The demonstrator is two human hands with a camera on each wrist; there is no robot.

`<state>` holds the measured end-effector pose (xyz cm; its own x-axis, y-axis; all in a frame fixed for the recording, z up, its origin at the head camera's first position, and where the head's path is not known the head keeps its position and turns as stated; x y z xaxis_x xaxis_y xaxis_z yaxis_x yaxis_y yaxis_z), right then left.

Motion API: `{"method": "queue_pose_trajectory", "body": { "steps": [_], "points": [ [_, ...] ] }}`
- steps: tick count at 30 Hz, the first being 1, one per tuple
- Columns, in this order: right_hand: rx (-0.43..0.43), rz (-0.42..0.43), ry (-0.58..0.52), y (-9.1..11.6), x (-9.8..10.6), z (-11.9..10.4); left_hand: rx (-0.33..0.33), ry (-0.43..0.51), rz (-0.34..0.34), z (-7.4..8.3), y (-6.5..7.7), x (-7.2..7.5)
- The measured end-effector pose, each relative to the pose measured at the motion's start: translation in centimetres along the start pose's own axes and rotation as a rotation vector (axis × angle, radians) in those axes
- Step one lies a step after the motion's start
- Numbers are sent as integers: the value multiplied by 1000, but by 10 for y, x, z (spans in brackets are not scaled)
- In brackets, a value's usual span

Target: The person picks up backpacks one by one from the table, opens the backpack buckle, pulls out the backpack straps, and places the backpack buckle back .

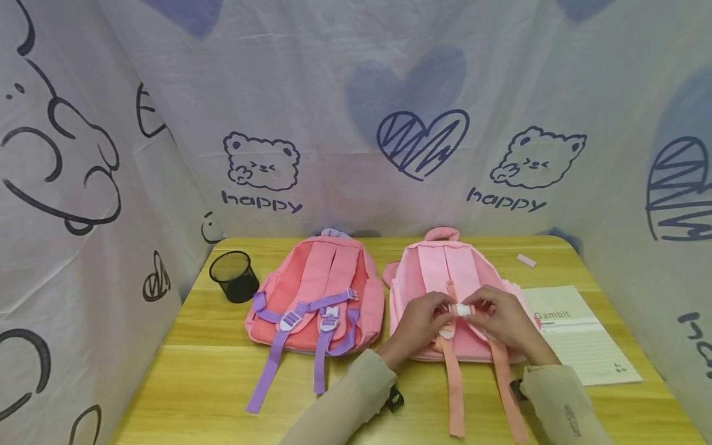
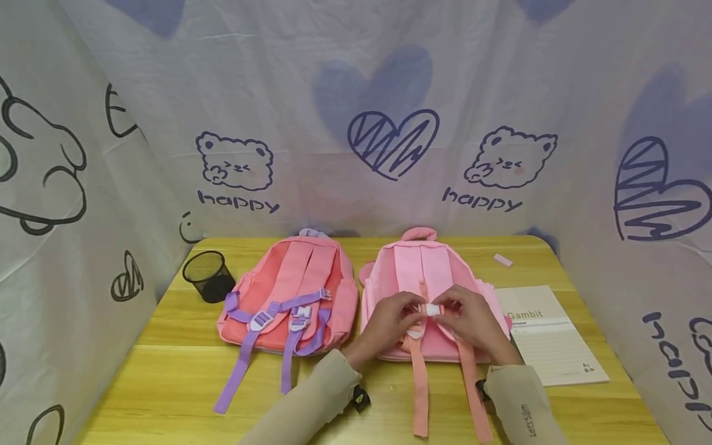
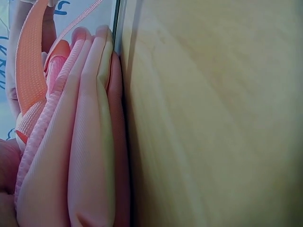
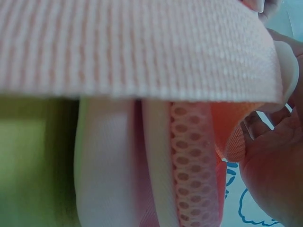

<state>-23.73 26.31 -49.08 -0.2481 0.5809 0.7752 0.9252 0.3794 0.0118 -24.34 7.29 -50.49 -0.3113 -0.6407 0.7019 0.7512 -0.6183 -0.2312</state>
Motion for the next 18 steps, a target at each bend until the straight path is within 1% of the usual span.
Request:
{"method": "queue_pose_trajectory", "body": {
  "steps": [5, 13, 18],
  "points": [
    [14, 5, -2, -1, 0, -1, -3, -5, 5, 0, 0, 0],
    [-4, -20, -11, -3, 1, -1, 9, -3, 4, 0, 0, 1],
    [31, -14, -15, -3, 1, -1, 6, -2, 4, 0, -1, -1]
  ]
}}
Point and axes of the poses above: each hand's wrist, its own y-axis away from the middle knuckle, its own x-axis out of the back of the hand, z = x × y, the point moved 4 cm from there along -y, towards the middle knuckle, and after that the axes turned 13 degrees about -z, right-handed, at the moved point
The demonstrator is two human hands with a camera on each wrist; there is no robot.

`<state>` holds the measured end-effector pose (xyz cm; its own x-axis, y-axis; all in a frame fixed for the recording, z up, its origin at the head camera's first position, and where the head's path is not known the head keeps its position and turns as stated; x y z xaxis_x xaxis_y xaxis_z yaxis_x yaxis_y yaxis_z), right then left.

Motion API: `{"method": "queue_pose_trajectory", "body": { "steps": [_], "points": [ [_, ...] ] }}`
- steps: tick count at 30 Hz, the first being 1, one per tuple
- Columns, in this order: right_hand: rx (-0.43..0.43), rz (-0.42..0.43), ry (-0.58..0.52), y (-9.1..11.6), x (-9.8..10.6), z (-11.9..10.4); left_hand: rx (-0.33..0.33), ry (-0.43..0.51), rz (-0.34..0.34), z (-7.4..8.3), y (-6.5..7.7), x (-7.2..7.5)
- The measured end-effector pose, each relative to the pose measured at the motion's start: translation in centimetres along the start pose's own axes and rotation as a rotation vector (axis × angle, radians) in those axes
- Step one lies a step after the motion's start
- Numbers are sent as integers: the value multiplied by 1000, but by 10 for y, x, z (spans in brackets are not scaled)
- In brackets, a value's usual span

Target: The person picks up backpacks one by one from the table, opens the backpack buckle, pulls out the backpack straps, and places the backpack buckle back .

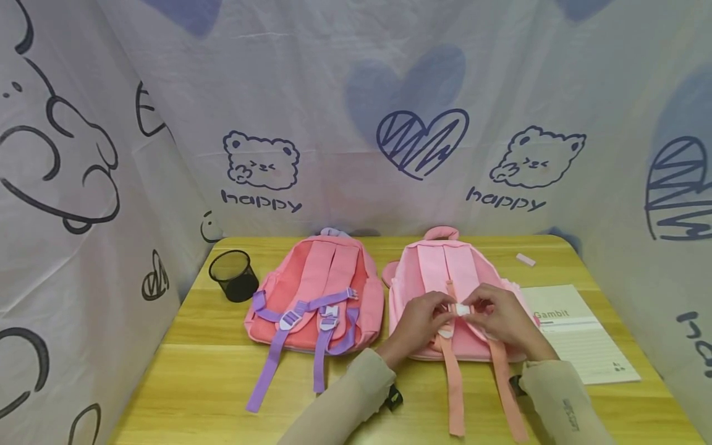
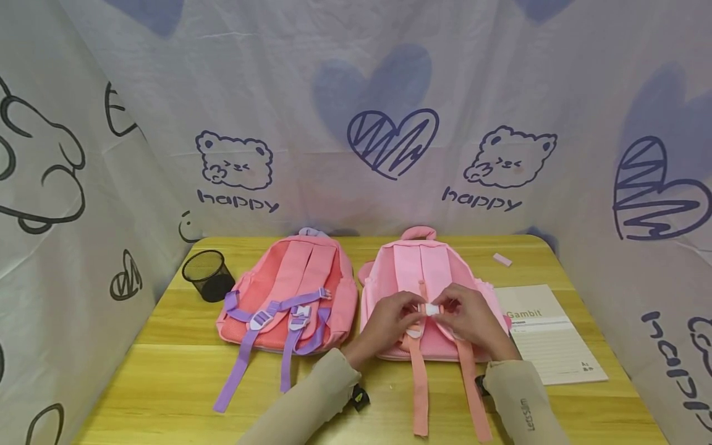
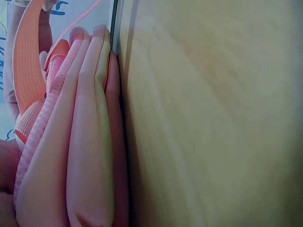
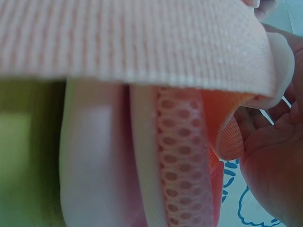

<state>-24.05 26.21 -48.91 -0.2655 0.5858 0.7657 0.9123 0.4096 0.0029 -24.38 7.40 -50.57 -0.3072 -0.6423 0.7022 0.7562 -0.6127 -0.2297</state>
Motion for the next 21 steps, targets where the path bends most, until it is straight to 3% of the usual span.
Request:
{"method": "queue_pose_trajectory", "body": {
  "steps": [5, 21],
  "points": [
    [28, 11, 0, -1, 0, -1, -1, 4, 0, 0, 0, 1],
    [-48, -68, -8, -4, 1, 0, 16, -1, -13, 0, 1, -1]
  ]
}}
Point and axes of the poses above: each hand's wrist, its own y-axis away from the middle knuckle, its own x-axis out of the back of the hand, z = x × y, the point moved 4 cm from there along -y, towards the middle knuckle, and after that the axes turned 13 degrees about -z, right-handed, at the moved point
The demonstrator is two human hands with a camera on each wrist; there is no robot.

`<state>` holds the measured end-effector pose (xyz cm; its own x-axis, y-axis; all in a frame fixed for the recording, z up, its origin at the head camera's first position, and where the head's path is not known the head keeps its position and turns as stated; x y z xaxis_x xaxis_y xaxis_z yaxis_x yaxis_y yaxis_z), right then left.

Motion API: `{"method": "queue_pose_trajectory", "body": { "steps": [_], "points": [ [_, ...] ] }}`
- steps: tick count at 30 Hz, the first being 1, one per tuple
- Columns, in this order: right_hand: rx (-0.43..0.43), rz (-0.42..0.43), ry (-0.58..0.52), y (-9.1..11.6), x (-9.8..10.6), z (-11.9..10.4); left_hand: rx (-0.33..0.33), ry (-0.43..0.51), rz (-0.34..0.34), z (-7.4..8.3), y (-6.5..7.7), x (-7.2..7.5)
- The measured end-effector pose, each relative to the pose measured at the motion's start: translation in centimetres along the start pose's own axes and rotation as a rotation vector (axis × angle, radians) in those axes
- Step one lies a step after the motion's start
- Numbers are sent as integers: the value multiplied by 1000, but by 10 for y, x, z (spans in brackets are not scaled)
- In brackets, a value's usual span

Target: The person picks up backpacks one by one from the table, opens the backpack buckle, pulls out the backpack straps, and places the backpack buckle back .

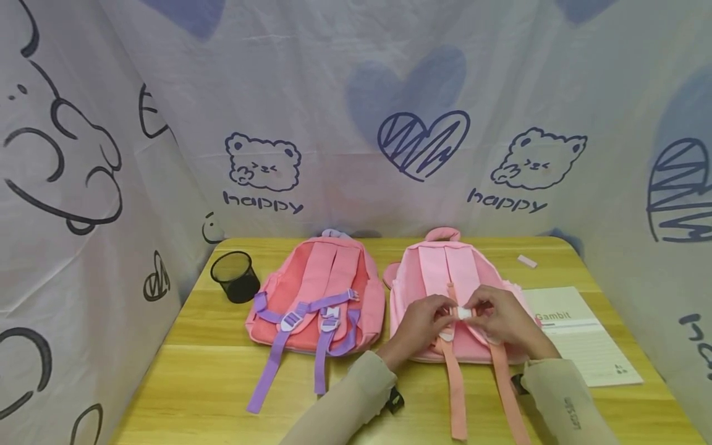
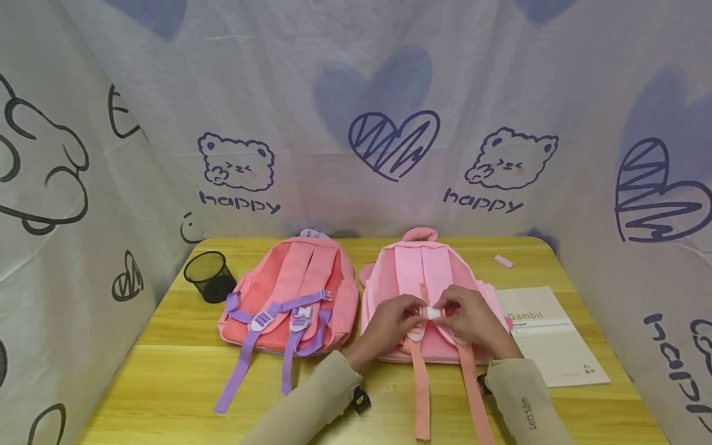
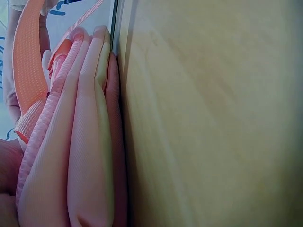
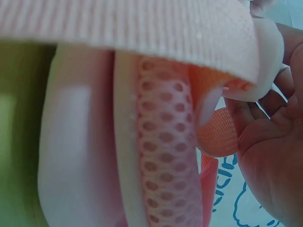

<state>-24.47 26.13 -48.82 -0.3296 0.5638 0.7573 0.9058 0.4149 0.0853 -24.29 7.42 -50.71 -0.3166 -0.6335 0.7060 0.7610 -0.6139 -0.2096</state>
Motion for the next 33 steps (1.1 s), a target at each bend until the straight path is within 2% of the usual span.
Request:
{"method": "queue_pose_trajectory", "body": {
  "steps": [9, 17, 25, 33],
  "points": [
    [14, -26, 11, 0, 1, 2, -1, 4, -6, -1, 1, -3],
    [-18, -12, 33, 4, 8, 5, 10, 65, 9, -5, 2, 1],
    [-61, 19, 0, 7, 12, 9, 25, 137, 24, -7, 4, 4],
    [-24, 40, -19, 9, 7, 16, 31, 206, 38, -7, 8, 10]
  ]
}}
Point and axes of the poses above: each hand's wrist, its own y-axis away from the middle knuckle, its own x-axis out of the back of the hand, z = x × y, the point moved 4 cm from there along -y, towards the middle knuckle, and after that the axes turned 13 degrees about -z, right-handed, at the moved point
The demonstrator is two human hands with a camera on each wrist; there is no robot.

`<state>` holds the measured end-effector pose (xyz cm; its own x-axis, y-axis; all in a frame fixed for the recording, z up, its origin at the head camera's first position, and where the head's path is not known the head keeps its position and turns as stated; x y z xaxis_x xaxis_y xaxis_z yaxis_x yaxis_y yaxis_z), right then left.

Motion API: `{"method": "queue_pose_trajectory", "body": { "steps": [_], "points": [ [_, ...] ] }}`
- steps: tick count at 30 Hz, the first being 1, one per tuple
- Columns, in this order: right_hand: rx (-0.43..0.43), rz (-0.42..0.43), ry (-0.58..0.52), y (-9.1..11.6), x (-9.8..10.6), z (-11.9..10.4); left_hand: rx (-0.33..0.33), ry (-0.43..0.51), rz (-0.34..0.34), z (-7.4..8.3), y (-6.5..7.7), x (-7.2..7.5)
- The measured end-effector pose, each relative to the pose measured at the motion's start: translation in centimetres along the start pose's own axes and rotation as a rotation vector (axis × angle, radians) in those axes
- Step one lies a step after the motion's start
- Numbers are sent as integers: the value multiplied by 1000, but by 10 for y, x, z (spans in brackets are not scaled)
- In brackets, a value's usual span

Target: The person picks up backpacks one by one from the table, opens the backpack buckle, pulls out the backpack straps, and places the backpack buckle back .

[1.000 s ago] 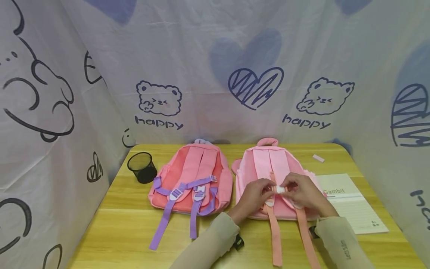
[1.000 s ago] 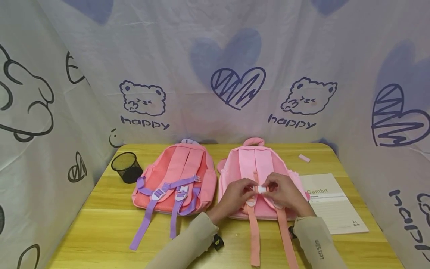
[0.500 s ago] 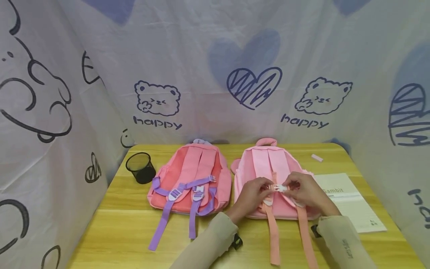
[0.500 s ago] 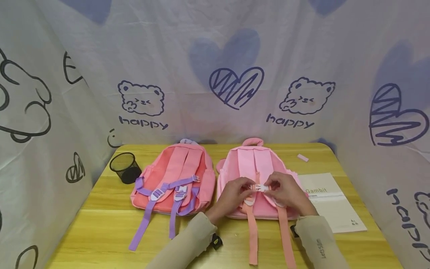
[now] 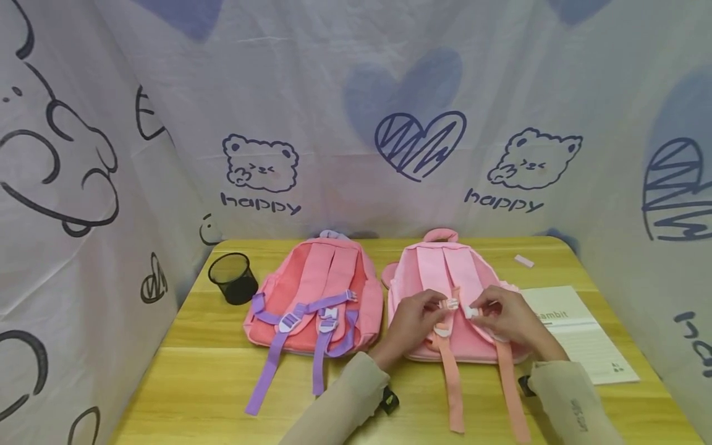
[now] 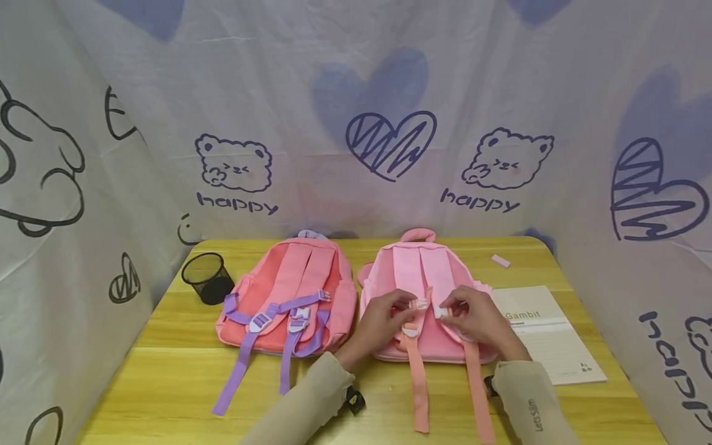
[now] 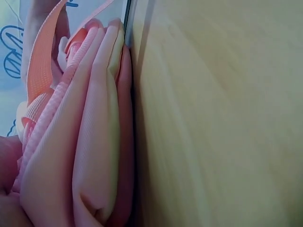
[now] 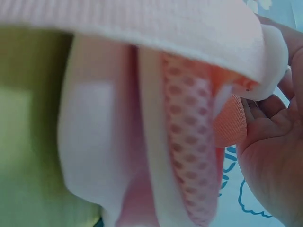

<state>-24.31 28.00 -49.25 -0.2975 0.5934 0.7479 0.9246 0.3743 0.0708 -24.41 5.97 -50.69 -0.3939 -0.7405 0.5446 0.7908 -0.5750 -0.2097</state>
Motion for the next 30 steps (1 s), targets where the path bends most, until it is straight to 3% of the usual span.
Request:
{"method": "queue_pose_trajectory", "body": {
  "steps": [5, 10, 20, 30],
  "points": [
    [66, -6, -2, 1, -6, 0, 3, -26, -7, 0, 1, 3],
    [38, -30, 16, 1, -8, -3, 9, -31, -17, -4, 1, 4],
    [102, 105, -7, -4, -3, -22, 29, -47, -42, -6, 2, 4],
    [-27, -95, -87, -17, -17, -15, 1, -33, -57, -7, 2, 3]
  ]
}}
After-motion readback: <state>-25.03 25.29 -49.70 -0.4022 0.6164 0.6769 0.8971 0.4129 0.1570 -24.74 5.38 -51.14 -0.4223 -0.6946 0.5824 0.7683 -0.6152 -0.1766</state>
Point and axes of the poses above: each hand's wrist, its own y-axis away from the middle knuckle, its own x-axis out of the back of the hand, z = x × y, the point moved 4 cm from there along -y, towards the middle knuckle, and after that the axes turned 13 degrees about -z, right-handed, at the moved point
